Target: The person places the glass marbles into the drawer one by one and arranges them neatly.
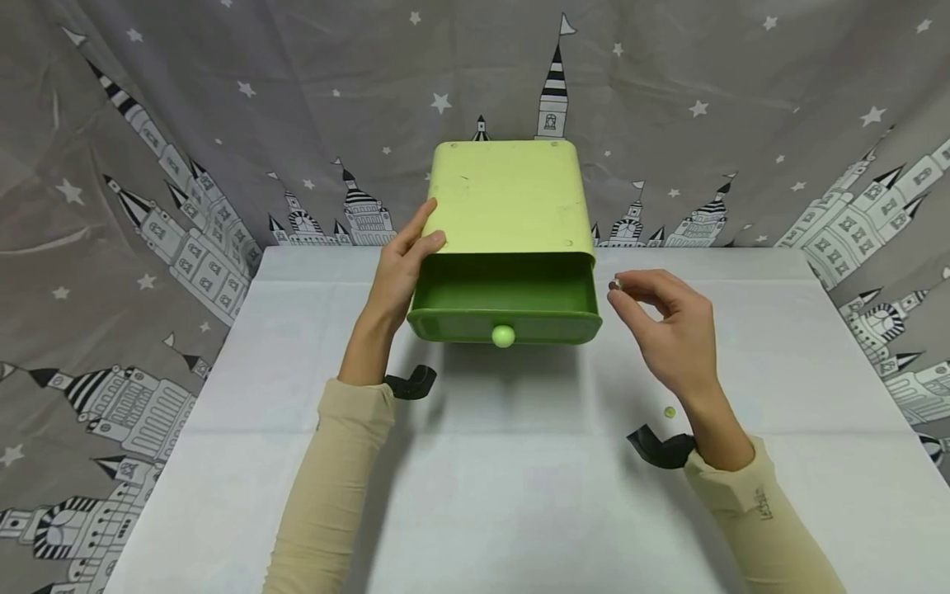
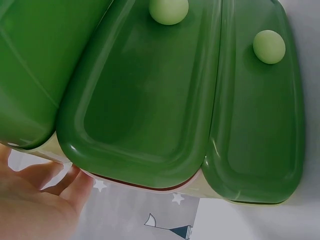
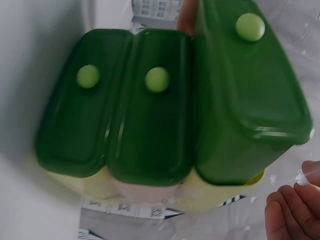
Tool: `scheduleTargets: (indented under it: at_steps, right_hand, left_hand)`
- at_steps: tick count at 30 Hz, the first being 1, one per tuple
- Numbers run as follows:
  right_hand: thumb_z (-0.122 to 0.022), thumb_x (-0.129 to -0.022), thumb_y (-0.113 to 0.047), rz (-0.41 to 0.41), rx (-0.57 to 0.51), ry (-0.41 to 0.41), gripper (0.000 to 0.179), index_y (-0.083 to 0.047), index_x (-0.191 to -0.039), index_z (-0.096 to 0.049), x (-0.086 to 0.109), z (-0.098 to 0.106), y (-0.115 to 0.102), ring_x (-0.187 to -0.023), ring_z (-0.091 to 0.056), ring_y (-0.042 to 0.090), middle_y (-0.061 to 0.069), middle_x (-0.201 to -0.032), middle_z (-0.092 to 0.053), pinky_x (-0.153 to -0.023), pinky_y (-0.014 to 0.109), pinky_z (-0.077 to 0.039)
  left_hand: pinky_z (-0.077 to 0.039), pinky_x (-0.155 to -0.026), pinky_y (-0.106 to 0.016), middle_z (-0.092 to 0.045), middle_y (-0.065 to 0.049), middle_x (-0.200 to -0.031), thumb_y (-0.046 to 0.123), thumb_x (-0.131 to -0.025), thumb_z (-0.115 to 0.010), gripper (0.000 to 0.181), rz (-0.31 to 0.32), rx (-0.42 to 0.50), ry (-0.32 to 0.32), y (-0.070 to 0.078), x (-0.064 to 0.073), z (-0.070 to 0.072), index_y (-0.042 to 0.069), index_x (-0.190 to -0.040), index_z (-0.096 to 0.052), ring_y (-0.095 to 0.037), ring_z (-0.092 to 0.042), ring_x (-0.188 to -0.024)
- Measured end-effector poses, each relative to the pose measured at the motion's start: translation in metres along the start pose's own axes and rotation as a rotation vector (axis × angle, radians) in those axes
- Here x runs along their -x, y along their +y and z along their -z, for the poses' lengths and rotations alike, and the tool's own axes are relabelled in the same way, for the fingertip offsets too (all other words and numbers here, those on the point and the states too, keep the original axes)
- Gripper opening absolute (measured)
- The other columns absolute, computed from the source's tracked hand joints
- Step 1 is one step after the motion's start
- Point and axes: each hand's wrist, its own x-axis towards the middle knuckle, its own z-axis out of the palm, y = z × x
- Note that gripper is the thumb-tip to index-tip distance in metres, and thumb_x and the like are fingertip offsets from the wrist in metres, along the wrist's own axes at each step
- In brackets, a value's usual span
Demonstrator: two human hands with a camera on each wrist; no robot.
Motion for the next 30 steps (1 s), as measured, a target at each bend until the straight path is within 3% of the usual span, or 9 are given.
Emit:
scheduleTargets:
  at_steps: [7,17,30]
  right_hand:
    - [-0.07,-0.085,0.009,0.052,-0.04,-0.068,0.017,0.007,-0.102,-0.072,-0.008,-0.004,-0.012,-0.092,-0.064,0.007,0.011,-0.098,-0.069,-0.086,0.023,-0.052]
    - [-0.069,-0.084,0.013,0.037,-0.17,-0.127,0.019,0.008,-0.103,-0.072,-0.015,-0.021,-0.025,-0.091,-0.065,0.014,0.013,-0.098,-0.068,-0.087,0.028,-0.053]
    - [-0.072,-0.085,0.007,0.081,-0.152,-0.147,0.018,0.005,-0.102,-0.073,-0.02,-0.04,-0.032,-0.088,-0.065,0.016,0.009,-0.096,-0.071,-0.079,0.026,-0.052]
  left_hand:
    - [-0.023,-0.115,-0.031,-0.033,0.009,-0.157,0.029,-0.098,-0.06,0.055,0.015,-0.001,0.012,0.002,0.001,0.0,0.023,-0.151,-0.044,-0.008,-0.022,-0.145]
    - [-0.023,-0.115,-0.031,-0.033,0.007,-0.157,0.026,-0.098,-0.061,0.056,0.023,0.018,0.012,0.002,0.002,-0.002,0.023,-0.151,-0.044,-0.009,-0.023,-0.145]
    - [-0.022,-0.116,-0.031,-0.033,0.007,-0.157,0.025,-0.097,-0.061,0.056,0.024,0.028,0.017,0.003,0.002,-0.002,0.023,-0.151,-0.044,-0.009,-0.023,-0.145]
